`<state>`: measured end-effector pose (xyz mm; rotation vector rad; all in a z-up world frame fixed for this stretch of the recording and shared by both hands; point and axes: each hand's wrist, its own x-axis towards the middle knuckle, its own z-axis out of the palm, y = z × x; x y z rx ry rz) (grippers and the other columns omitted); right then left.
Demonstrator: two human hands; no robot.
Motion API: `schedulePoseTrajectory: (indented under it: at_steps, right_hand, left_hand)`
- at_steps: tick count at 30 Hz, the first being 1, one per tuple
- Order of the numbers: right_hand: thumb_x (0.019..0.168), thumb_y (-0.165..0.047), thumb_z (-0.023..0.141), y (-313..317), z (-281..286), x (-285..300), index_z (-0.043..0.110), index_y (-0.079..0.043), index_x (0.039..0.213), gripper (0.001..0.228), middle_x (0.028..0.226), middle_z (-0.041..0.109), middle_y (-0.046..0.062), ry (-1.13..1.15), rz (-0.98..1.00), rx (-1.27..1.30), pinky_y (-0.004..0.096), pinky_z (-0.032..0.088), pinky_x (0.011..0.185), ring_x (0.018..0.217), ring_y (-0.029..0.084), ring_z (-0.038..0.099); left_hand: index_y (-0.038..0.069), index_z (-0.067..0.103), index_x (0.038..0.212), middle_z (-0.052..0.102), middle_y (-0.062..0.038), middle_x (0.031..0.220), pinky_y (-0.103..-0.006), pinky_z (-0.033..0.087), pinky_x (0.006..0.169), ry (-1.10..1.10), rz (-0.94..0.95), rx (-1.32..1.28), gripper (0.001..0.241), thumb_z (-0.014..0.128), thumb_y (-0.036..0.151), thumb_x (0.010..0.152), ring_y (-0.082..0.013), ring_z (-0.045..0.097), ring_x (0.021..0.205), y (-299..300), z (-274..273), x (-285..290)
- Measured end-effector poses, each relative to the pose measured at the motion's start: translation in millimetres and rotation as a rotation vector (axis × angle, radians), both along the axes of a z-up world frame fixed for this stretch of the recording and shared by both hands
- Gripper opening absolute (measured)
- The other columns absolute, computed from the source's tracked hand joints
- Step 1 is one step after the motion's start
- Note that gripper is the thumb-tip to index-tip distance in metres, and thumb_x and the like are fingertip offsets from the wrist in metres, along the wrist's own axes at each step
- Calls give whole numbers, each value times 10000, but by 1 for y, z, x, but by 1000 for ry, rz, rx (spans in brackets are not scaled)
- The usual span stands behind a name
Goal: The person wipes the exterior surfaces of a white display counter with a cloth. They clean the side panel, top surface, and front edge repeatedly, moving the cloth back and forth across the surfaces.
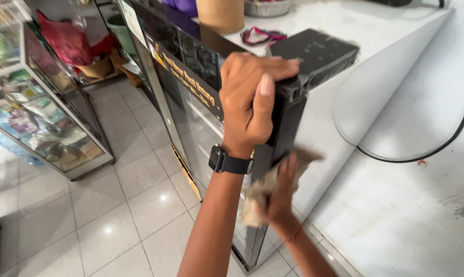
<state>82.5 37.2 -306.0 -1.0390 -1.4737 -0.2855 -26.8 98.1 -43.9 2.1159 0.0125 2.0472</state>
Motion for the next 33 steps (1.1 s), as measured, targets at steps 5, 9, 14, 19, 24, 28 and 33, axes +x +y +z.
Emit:
schedulePoseTrajectory:
  at_steps: [5,9,14,19,24,28,33]
  right_hand:
    - [1043,-526,510,12,112,-2,268,64,1519,796,1609,339,314,92,-167,164,591,209,1340,1577,510,272]
    - [1047,-578,566,14,90,-4,153,26,1643,944,1729,199,279,8,-172,127,555,148,1344,1618,441,192]
    - [964,-726,393,-2,12,-2,87,-9,1640,1032,1731,60,250,-92,-51,70,569,15,1338,1635,418,26]
    - [1069,-663,265,17,44,16,133,42,1641,918,1730,76,262,45,-7,169,544,53,1357,1637,417,37]
    - [1143,-502,255,30,152,58,268,84,1574,728,1716,164,264,-34,-214,217,518,131,1340,1645,412,149]
    - [1140,-511,251,17,170,19,168,107,1602,776,1720,70,261,69,-195,260,490,24,1357,1633,381,36]
    - [1121,-515,383,-15,143,-36,184,110,1494,755,1666,80,360,-49,-82,82,551,83,1305,1593,467,117]
  left_hand:
    - [74,728,1052,757,-37,1120,-340,438,1019,-1,-8,12,397,420,320,1097,-210,692,1063,0,8,-2]
    - [64,719,1044,752,-48,1145,-345,436,1014,21,8,14,405,480,392,1048,-230,682,1069,0,5,-3]
    - [65,715,1023,755,-43,1121,-360,435,1027,4,16,14,338,535,351,1032,-232,681,1068,-5,9,-3]
    - [62,709,1026,755,-50,1113,-367,436,1021,17,34,1,244,558,254,1021,-248,676,1092,-5,11,-3]
    - [66,711,1039,748,-48,1114,-378,437,1056,23,51,-6,219,549,212,1021,-247,680,1108,-6,11,-4]
    - [62,709,1037,747,-47,1113,-388,428,1055,17,44,-2,212,551,201,1016,-241,680,1098,-5,10,-5]
    - [58,719,1051,745,-47,1117,-401,424,1058,10,44,7,210,546,170,1013,-249,670,1105,-4,8,-3]
